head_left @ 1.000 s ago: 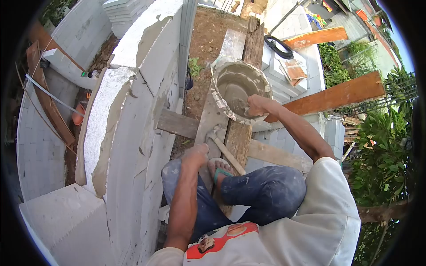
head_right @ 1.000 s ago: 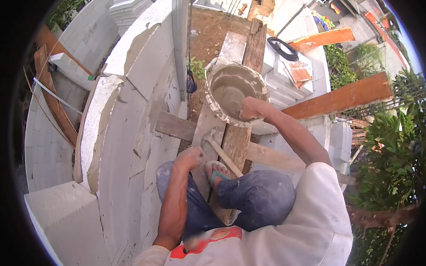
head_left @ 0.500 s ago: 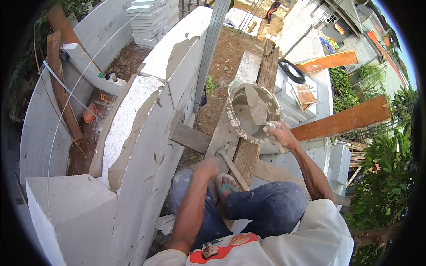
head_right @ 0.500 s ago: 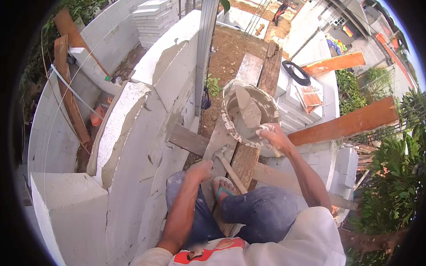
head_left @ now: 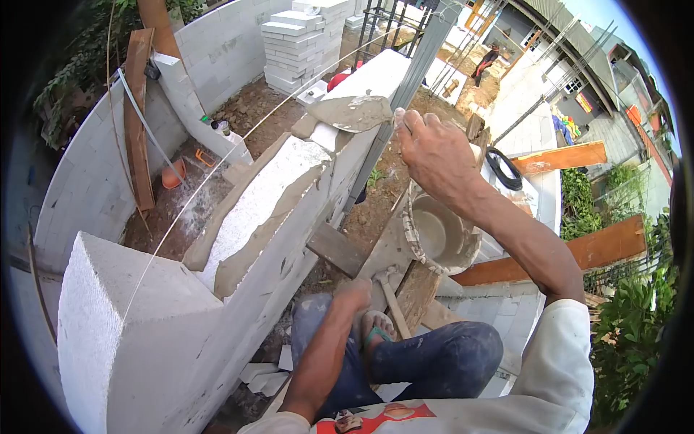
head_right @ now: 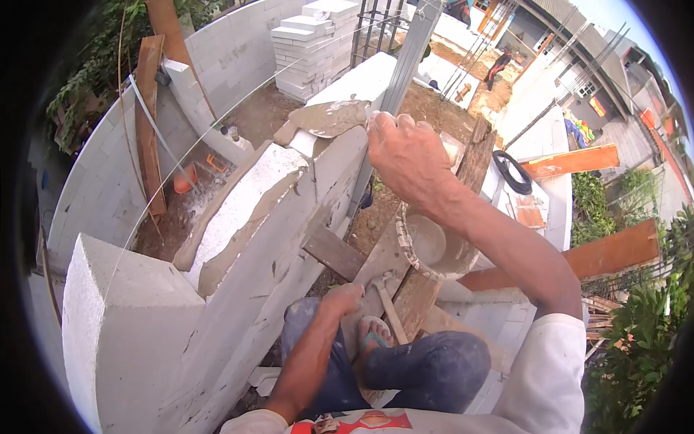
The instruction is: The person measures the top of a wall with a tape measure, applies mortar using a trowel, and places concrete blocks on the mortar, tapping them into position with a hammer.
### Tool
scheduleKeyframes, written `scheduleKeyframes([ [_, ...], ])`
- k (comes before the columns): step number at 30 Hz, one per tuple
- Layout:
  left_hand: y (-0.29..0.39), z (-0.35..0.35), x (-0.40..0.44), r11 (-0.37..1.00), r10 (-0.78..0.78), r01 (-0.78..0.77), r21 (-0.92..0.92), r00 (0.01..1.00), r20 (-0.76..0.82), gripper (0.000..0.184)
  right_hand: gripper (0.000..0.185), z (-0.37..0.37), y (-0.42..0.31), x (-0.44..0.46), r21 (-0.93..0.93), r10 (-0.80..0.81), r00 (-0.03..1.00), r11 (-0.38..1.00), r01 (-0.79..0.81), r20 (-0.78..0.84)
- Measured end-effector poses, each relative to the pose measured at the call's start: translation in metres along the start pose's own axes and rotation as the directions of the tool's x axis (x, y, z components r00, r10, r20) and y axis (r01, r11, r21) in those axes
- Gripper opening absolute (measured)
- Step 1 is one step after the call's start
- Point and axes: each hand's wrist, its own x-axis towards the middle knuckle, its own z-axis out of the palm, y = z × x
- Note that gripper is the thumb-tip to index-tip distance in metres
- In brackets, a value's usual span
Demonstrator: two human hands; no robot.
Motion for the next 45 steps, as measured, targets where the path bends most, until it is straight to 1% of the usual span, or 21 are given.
scheduleKeyframes([
  [2,0.002,-0.003,-0.005,1.000,-0.005,0.005,-0.002,1.000,-0.025,0.036,0.023,0.027,0.023,0.027,-0.110,0.179,0.970,0.981,-0.162,0.166],
  [3,0.004,-0.005,-0.008,1.000,-0.010,0.010,-0.002,0.999,-0.044,0.033,0.023,0.034,0.033,0.040,-0.112,0.176,0.970,0.981,-0.159,0.166],
  [5,0.012,-0.015,-0.021,1.000,-0.026,0.025,-0.017,0.998,-0.050,0.033,0.026,0.035,0.045,0.061,-0.073,0.238,0.897,0.971,-0.227,0.374],
  [9,0.015,-0.024,-0.025,0.998,-0.057,0.057,0.011,0.998,-0.021,0.033,0.017,0.012,-0.004,0.043,0.053,0.094,0.972,0.993,-0.107,0.214],
  [11,0.004,-0.009,-0.012,0.999,-0.040,0.040,0.017,0.999,-0.020,0.034,0.018,-0.016,-0.022,0.033,0.250,-0.071,0.986,0.968,0.031,0.154],
  [15,-0.003,-0.002,-0.009,1.000,0.002,-0.001,0.021,0.999,-0.050,0.033,0.024,-0.019,-0.023,-0.018,0.455,0.071,0.994,0.885,-0.101,0.083],
  [16,-0.004,-0.001,-0.010,1.000,0.008,-0.007,0.021,1.000,-0.023,0.033,0.028,-0.015,-0.019,-0.043,0.467,0.192,0.981,0.865,-0.184,0.031],
  [17,-0.006,-0.004,-0.012,0.999,0.019,-0.018,0.029,0.999,-0.034,0.033,0.033,-0.012,-0.013,-0.069,0.481,0.310,0.951,0.836,-0.266,-0.012],
  [19,-0.009,-0.003,-0.015,0.999,0.043,-0.043,0.031,0.999,-0.008,0.033,0.037,-0.005,0.006,-0.127,0.429,0.454,0.857,0.742,-0.516,0.246],
  [20,-0.014,-0.005,-0.014,1.000,0.009,-0.010,0.019,1.000,0.022,0.039,0.037,0.000,0.012,-0.152,0.417,0.463,0.844,0.734,-0.536,0.270],
  [22,-0.008,-0.008,-0.015,1.000,-0.022,0.021,0.015,0.998,0.060,0.047,0.038,0.017,0.022,-0.197,0.197,0.556,0.516,0.533,-0.823,0.651],
  [26,0.004,-0.015,-0.018,0.996,-0.079,0.073,0.058,0.991,0.104,0.050,0.030,0.114,0.023,-0.269,-0.001,0.465,0.351,0.604,-0.797,0.813],
  [28,0.006,-0.010,-0.013,0.996,-0.061,0.053,0.076,0.993,0.103,0.050,0.028,0.172,0.010,-0.293,-0.054,0.459,0.357,0.670,-0.740,0.814],
  [31,0.002,0.002,0.001,0.997,-0.032,0.024,0.067,0.993,0.114,0.048,0.029,0.218,-0.018,-0.299,0.015,0.361,0.417,0.741,-0.671,0.834],
  [33,-0.005,0.008,0.003,0.997,0.036,-0.040,0.065,0.997,0.069,0.035,0.028,0.215,-0.030,-0.292,0.064,0.317,0.445,0.752,-0.656,0.838],
  [35,-0.007,0.005,0.003,0.998,0.011,-0.017,0.062,0.995,0.095,0.040,0.028,0.213,-0.031,-0.293,0.103,0.270,0.464,0.767,-0.633,0.843],
  [37,-0.006,0.003,0.004,0.998,-0.007,0.000,0.056,0.993,0.115,0.045,0.031,0.220,-0.017,-0.309,0.260,0.050,0.431,0.733,-0.629,0.901],
  [38,-0.008,0.004,0.005,0.998,0.000,-0.007,0.062,0.994,0.112,0.045,0.031,0.202,-0.009,-0.307,0.259,0.057,0.443,0.741,-0.619,0.895],
  [40,-0.010,0.003,0.005,0.998,0.006,-0.012,0.064,0.996,0.088,0.045,0.021,0.153,0.005,-0.300,0.273,0.095,0.293,0.182,-0.945,0.951],
  [44,-0.010,0.007,0.007,0.998,-0.012,0.006,0.056,0.995,0.104,0.045,0.045,0.141,-0.001,-0.326,0.184,0.127,0.198,0.115,-0.976,0.972],
  [45,-0.009,0.007,0.009,0.998,-0.023,0.015,0.067,0.992,0.127,0.045,0.044,0.137,-0.007,-0.329,0.229,0.167,0.223,-0.017,-0.973,0.960],
])
